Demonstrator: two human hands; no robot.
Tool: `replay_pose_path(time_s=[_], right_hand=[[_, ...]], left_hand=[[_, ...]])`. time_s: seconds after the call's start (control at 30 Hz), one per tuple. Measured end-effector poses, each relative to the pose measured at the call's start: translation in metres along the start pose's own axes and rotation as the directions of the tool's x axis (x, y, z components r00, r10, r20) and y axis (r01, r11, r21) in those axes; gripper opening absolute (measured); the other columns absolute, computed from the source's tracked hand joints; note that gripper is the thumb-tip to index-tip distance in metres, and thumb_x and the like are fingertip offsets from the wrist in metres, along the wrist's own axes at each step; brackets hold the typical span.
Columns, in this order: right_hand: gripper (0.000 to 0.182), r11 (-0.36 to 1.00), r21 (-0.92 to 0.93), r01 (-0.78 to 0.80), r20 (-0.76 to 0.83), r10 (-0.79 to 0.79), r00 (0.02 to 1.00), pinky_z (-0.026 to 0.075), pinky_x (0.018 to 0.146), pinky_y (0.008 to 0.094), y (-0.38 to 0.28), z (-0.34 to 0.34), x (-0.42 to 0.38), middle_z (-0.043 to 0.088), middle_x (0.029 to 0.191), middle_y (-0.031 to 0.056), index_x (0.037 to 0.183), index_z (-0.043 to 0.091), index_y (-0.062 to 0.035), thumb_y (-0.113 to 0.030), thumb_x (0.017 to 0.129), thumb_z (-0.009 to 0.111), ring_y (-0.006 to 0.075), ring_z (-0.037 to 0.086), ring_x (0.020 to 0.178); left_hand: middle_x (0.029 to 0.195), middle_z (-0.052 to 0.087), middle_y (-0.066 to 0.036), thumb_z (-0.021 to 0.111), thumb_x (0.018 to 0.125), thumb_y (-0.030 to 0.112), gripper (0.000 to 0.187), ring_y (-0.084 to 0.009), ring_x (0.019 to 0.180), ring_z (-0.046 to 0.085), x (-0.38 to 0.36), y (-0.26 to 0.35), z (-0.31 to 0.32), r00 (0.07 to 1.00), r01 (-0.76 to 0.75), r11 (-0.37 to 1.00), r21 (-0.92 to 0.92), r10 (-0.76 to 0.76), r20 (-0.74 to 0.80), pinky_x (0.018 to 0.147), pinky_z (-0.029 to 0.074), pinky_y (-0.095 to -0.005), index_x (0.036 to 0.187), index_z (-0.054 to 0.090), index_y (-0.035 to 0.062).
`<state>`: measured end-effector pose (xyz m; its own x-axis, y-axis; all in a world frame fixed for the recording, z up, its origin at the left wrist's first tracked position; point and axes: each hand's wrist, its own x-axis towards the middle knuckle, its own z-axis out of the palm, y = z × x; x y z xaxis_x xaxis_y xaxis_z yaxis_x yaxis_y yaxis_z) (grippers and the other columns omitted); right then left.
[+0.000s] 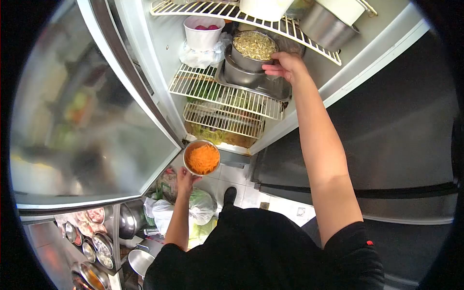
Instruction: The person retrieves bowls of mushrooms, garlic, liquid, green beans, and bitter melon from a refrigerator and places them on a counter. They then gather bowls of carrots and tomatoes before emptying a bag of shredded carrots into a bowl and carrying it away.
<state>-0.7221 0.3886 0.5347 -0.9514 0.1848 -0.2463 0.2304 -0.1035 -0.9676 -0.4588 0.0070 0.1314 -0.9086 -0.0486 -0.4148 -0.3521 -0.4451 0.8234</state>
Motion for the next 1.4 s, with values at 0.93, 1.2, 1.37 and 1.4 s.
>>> replay_pose_path(time_s=[0.93,1.2,1.37,1.4], right_hand=[[0.019,0.955,0.247,0.162,0.06,-0.182,0.981,0.067,0.073,0.0481,-0.029,-0.007,0.02,0.063,0.104,0.0336,0.104,0.051,0.0122,0.0,0.09,0.049,0.0437,0.071,0.088],[0.016,0.963,0.212,0.169,0.071,-0.187,0.98,0.066,0.075,0.0492,-0.015,0.002,0.018,0.061,0.106,0.0345,0.102,0.049,0.0114,-0.001,0.093,0.043,0.0459,0.07,0.088],[0.014,0.962,0.234,0.14,0.052,-0.156,0.986,0.065,0.075,0.0492,-0.005,0.011,0.014,0.059,0.11,0.0345,0.1,0.048,0.0098,-0.001,0.094,0.041,0.0456,0.07,0.088],[0.011,0.962,0.245,0.121,0.065,-0.14,0.988,0.065,0.076,0.05,-0.002,0.01,0.016,0.057,0.112,0.0344,0.098,0.047,0.0082,-0.001,0.095,0.042,0.047,0.069,0.09]], left_hand=[[0.111,0.067,-0.016,0.057,0.097,0.006,0.023,-0.0258,0.087,0.074,-0.07,0.01,0.006,0.999,0.038,0.999,0.015,-0.038,-0.038,0.07,0.065,-0.0365,0.118,0.05,-0.0026],[0.11,0.067,-0.016,0.058,0.098,0.008,0.024,-0.025,0.087,0.074,-0.071,0.007,0.014,1.0,0.015,1.0,-0.025,-0.015,-0.019,0.069,0.065,-0.0353,0.117,0.05,-0.0017],[0.111,0.067,-0.016,0.056,0.096,0.005,0.02,-0.0254,0.089,0.074,-0.08,0.018,0.024,0.999,0.017,1.0,-0.014,-0.018,-0.036,0.072,0.065,-0.0378,0.114,0.051,-0.0006],[0.11,0.067,-0.015,0.056,0.096,0.004,0.019,-0.0256,0.089,0.074,-0.078,0.014,0.02,0.999,0.023,1.0,-0.011,-0.023,-0.04,0.072,0.065,-0.0385,0.114,0.051,-0.0005]])
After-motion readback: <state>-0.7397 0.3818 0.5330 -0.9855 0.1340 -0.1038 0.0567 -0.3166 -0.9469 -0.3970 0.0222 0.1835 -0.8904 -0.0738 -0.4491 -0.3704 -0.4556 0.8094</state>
